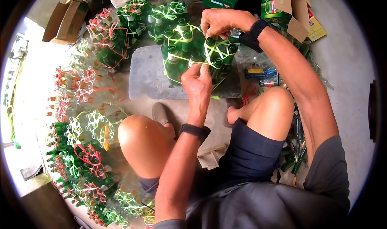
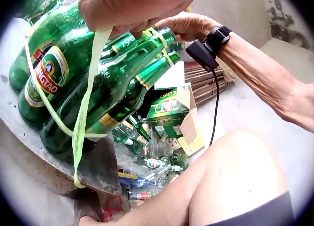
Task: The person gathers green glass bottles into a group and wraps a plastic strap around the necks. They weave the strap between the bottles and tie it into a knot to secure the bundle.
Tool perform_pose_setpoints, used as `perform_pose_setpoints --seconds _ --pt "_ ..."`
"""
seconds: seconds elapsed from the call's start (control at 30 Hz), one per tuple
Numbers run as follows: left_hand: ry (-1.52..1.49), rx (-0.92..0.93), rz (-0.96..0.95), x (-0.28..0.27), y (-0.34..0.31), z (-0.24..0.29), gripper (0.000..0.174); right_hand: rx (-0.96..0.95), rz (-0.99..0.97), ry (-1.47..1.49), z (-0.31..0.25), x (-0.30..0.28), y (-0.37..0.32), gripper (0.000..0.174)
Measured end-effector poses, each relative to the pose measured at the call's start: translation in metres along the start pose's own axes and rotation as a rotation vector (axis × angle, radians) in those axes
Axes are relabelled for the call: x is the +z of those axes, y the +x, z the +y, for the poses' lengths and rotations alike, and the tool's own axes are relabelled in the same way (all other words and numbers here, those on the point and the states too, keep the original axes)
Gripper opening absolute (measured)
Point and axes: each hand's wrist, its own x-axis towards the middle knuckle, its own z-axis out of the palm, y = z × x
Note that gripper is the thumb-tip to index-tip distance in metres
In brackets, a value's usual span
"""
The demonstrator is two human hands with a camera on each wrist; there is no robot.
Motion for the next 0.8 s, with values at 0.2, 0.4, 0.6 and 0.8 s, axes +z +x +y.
perform_pose_setpoints --seconds 0.2,0.4,0.6,0.8 --pt "0.028 -0.036 -0.018 -0.018 -0.003 0.007 0.023 -0.011 0.034 0.059 0.002 0.008 -0.011 0.016" --pt "0.096 -0.001 -0.037 -0.031 -0.001 0.013 0.025 -0.044 0.270 -0.077 -0.018 0.042 -0.056 0.053" --pt "0.255 0.120 -0.065 -0.038 0.004 0.019 0.025 -0.105 0.679 -0.240 -0.026 0.106 -0.067 0.063" --pt "0.297 0.096 -0.117 -0.046 0.006 0.031 0.025 -0.126 0.754 -0.214 -0.028 0.113 -0.064 0.038"
